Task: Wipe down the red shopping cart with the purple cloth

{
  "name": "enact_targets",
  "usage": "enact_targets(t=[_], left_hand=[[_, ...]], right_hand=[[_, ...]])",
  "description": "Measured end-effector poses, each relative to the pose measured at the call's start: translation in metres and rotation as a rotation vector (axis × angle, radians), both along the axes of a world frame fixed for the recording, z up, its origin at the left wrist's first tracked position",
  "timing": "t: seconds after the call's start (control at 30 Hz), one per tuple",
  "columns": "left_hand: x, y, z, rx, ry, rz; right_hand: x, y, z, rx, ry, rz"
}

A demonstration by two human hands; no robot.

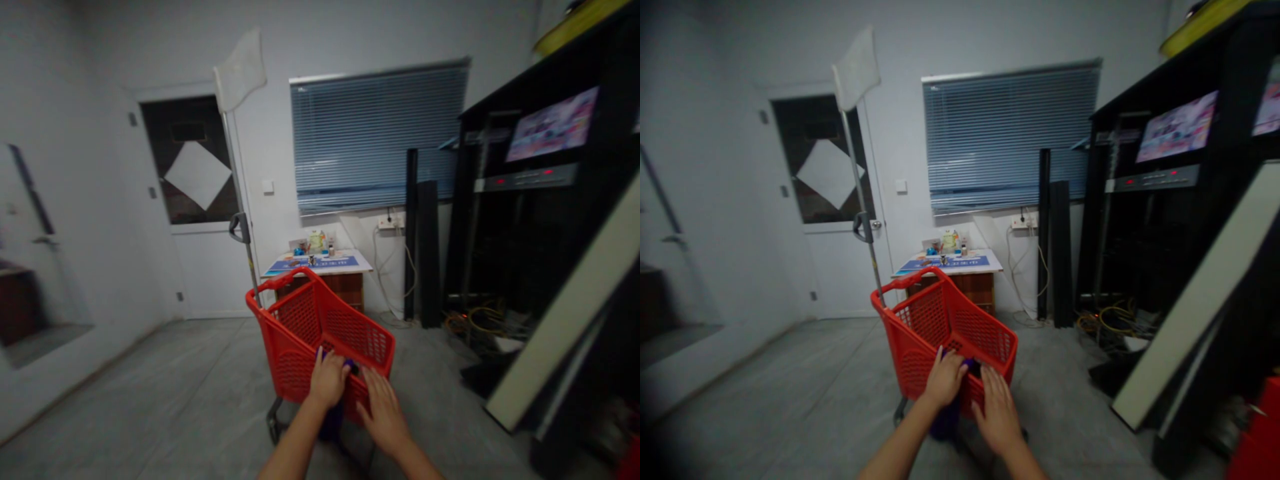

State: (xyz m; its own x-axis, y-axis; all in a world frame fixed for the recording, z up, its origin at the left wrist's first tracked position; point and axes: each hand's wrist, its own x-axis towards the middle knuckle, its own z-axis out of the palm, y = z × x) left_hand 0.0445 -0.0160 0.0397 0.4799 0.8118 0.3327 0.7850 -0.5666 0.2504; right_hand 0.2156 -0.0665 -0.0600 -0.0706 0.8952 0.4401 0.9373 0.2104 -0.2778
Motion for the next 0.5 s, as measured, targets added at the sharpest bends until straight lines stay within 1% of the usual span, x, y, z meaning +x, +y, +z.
enact_targets(t=[0.1,0.17,0.23,0.37,0.43,0.5], left_hand=[[-0.004,0.004,0.004,-0.006,0.000,0.018],[-0.003,0.003,0.001,-0.001,-0.023,0.052],[-0.001,-0.001,-0.004,0.011,-0.043,0.075],[0.001,-0.008,-0.013,0.026,-0.024,0.032],[-0.002,-0.008,-0.013,0.030,0.000,0.013],[-0.008,-0.004,-0.010,0.039,0.017,0.028]], right_hand=[[0.003,-0.002,-0.003,-0.009,-0.012,-0.007],[-0.002,-0.002,-0.007,-0.008,-0.015,0.010],[-0.009,-0.001,-0.011,0.002,0.000,-0.007],[-0.020,0.001,-0.016,0.059,0.021,-0.027],[-0.021,0.000,-0.017,0.095,0.016,-0.007],[-0.021,-0.002,-0.017,0.122,0.004,0.010]])
